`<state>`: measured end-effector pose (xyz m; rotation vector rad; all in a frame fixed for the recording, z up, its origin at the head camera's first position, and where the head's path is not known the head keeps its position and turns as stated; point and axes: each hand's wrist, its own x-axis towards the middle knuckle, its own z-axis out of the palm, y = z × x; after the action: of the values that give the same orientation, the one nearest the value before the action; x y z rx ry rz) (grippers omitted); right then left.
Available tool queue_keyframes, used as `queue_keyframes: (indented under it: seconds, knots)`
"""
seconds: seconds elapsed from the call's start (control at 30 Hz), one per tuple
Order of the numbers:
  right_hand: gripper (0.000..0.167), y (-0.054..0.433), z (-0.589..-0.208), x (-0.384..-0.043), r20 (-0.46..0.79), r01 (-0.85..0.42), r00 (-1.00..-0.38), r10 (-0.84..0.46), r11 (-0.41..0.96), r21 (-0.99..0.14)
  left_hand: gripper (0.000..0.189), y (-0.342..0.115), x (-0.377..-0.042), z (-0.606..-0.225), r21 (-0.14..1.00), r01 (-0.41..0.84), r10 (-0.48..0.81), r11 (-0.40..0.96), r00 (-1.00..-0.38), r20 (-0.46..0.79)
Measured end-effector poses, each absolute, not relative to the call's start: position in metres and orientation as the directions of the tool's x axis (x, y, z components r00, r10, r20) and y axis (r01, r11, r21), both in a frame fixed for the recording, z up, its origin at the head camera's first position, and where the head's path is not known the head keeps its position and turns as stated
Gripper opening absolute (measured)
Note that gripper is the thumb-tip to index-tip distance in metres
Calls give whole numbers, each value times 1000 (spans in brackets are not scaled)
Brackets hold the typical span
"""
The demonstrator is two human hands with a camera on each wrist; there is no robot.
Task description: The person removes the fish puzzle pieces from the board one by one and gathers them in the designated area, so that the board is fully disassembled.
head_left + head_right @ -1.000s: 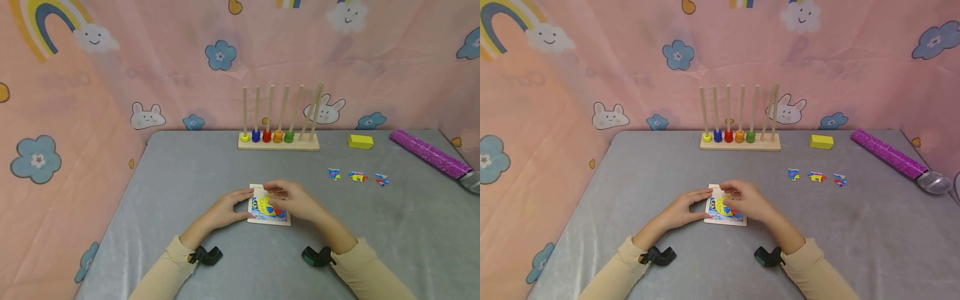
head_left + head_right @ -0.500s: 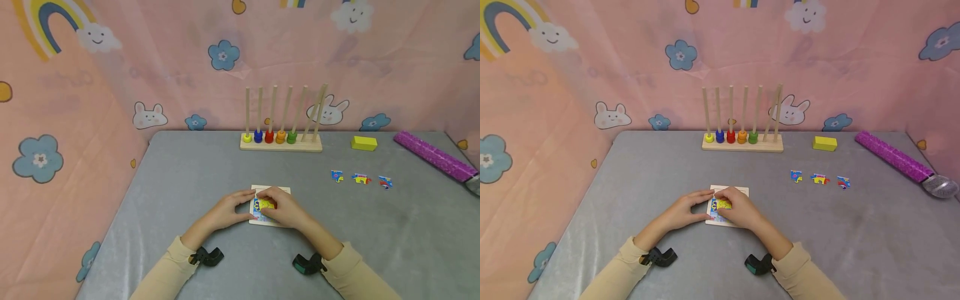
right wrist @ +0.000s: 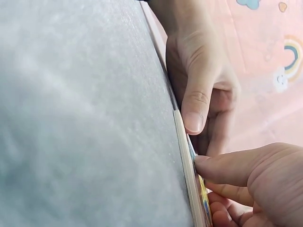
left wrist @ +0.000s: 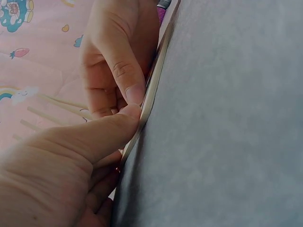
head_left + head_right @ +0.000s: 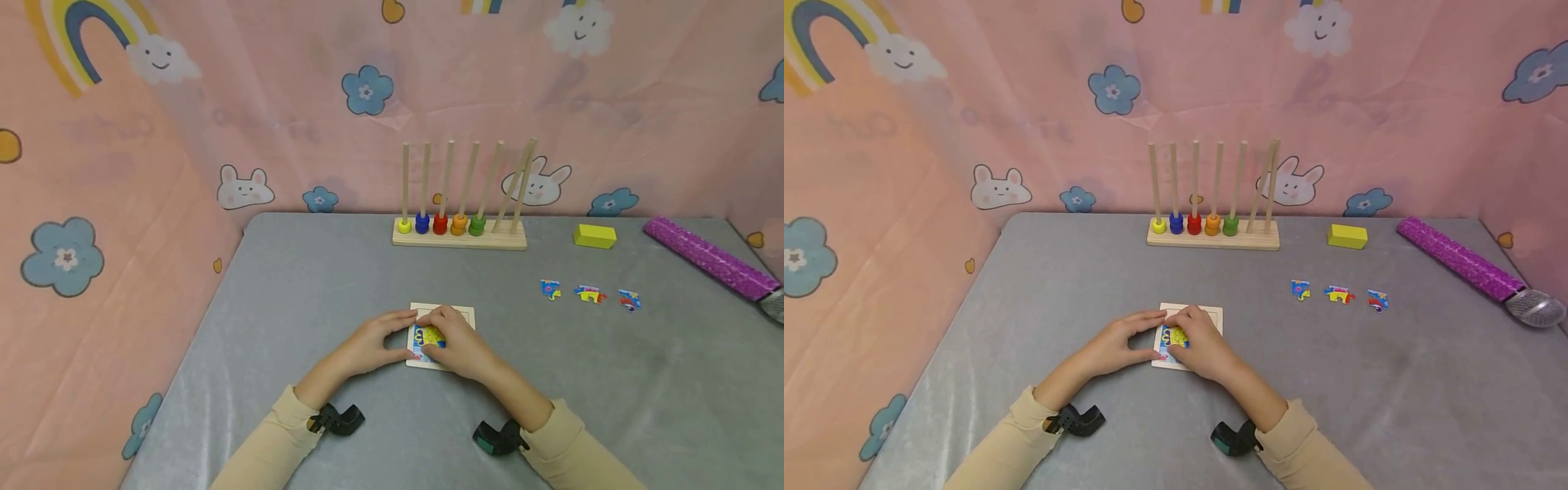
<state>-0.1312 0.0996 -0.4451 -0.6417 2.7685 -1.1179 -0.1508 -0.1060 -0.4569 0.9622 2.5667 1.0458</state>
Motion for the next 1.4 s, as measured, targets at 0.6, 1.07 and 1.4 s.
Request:
queue_keyframes:
  seconds: [0.6, 1.07, 1.4]
  knots:
    - [33, 99, -448, -131, 109, -348, -910, -401, 593, -726, 62, -107, -152, -456, 673, 496, 646, 549, -763, 35]
    - [40, 104, -446, -126, 204, -435, -888, -412, 610, -662, 62, -106, -151, -456, 673, 506, 649, 540, -759, 49]
    - [35, 104, -446, -128, 212, -447, -884, -417, 622, -642, 62, -107, -151, -457, 674, 509, 650, 536, -758, 56]
